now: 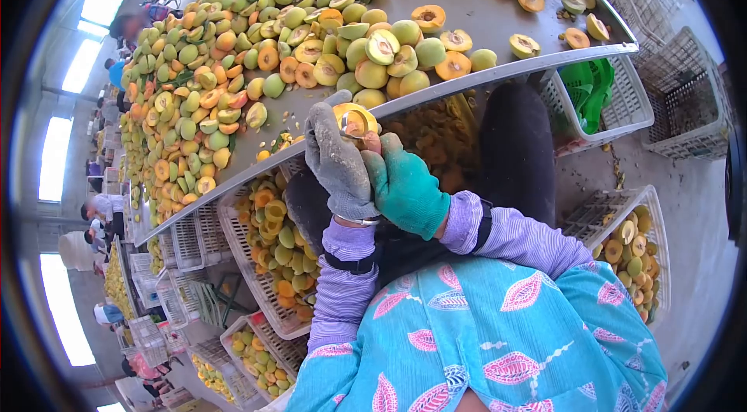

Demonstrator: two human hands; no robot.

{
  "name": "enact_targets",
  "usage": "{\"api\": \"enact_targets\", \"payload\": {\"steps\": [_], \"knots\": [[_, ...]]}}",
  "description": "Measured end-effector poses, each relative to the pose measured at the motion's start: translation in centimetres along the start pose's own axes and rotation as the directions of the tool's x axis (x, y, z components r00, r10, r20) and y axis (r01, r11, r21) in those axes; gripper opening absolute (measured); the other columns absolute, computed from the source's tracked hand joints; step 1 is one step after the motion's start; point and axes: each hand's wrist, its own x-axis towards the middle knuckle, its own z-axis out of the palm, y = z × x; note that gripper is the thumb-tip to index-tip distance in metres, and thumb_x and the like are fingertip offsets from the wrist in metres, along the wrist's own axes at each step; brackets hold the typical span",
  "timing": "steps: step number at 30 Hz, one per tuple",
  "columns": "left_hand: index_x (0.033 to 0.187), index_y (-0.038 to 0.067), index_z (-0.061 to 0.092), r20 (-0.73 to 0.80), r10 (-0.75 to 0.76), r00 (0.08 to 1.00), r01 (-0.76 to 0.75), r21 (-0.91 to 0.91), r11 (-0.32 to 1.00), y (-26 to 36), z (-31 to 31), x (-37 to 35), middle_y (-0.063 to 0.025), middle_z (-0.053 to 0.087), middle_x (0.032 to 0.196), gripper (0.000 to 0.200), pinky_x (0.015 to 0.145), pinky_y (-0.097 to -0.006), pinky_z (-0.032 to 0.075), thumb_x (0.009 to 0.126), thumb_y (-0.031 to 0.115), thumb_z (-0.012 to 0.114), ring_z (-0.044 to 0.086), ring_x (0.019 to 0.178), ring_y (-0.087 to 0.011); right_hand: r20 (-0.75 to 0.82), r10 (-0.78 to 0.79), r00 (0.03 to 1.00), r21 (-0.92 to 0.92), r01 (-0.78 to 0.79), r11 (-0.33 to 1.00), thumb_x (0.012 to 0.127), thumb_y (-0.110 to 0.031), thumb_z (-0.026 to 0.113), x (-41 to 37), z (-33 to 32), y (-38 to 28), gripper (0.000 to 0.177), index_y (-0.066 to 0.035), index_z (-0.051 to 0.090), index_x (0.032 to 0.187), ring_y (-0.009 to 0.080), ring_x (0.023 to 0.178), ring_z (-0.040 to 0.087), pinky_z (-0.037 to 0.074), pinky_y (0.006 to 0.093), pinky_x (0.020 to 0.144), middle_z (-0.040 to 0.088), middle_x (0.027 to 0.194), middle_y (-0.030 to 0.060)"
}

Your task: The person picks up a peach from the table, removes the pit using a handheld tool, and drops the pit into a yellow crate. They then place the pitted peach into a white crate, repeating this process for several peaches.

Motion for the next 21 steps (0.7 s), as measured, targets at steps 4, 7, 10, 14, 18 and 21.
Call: {"api": "enact_targets", "payload": {"steps": [4,7,10,14,18,21], "knots": [[0.107,0.001,0.06,-0.023,0.138,0.99,-0.136,0.058,0.989,0.3,0.6,0.0,-0.0082,0.063,0.105,0.035,0.075,-0.0269,0.051,0.101,0.032,0.046,0.059,0.087,-0.0139,-0.024,-0.004,1.0,0.006,0.004,1.0,0.099,-0.029,0.048,0.0,0.3,0.2,0.029,0.0,0.046,0.101,0.0472,0.066,0.059,0.045,0.0546,0.054,0.059,0.067,0.0248],[0.103,0.002,0.063,0.104,0.213,0.971,-0.234,0.276,0.932,0.6,-0.1,0.6,-0.0054,0.064,0.1,0.031,0.074,-0.0264,0.049,0.1,0.028,0.046,0.058,0.085,-0.0127,-0.063,-0.037,0.997,0.016,0.038,0.999,0.099,-0.029,0.048,-0.1,0.3,0.6,0.029,0.0,0.051,0.098,0.0467,0.068,0.059,0.045,0.0514,0.056,0.06,0.07,0.0244],[0.103,0.002,0.06,0.319,0.131,0.939,-0.275,0.463,0.843,1.5,-1.4,1.2,-0.0141,0.063,0.098,0.024,0.078,-0.0393,0.048,0.082,0.014,0.058,0.061,0.087,-0.0295,0.096,0.08,0.992,0.287,-0.105,0.952,0.1,-0.03,0.048,0.2,-0.1,0.9,0.03,-0.001,0.054,0.095,0.0431,0.067,0.059,0.045,0.0468,0.058,0.059,0.072,0.0218],[0.095,0.003,0.062,0.444,0.078,0.893,-0.301,0.458,0.836,1.6,-1.8,2.8,-0.0144,0.064,0.089,0.019,0.076,-0.0389,0.048,0.082,0.013,0.052,0.062,0.083,-0.0301,0.143,0.093,0.985,0.284,-0.13,0.95,0.101,-0.032,0.047,0.4,0.6,1.2,0.032,-0.002,0.055,0.094,0.028,0.062,0.059,0.046,0.0403,0.056,0.057,0.069,0.0136],[0.095,0.004,0.063,0.494,0.149,0.857,-0.408,0.473,0.781,-0.2,-2.3,3.6,-0.0131,0.065,0.086,0.019,0.075,-0.0384,0.048,0.083,0.013,0.051,0.062,0.081,-0.0297,0.337,0.396,0.854,0.372,-0.507,0.777,0.101,-0.039,0.043,0.6,0.0,-0.5,0.04,-0.002,0.055,0.092,0.0164,0.049,0.054,0.044,0.0336,0.045,0.055,0.066,0.0064],[0.095,0.005,0.063,0.611,0.086,0.787,-0.436,0.452,0.778,0.3,-3.1,4.3,-0.0122,0.065,0.086,0.019,0.074,-0.0379,0.049,0.085,0.016,0.051,0.064,0.079,-0.0277,0.39,0.217,0.895,0.421,-0.383,0.822,0.1,-0.043,0.043,1.5,-0.1,1.7,0.042,-0.003,0.054,0.092,0.0143,0.042,0.049,0.041,0.0306,0.037,0.053,0.062,0.0039]]}}
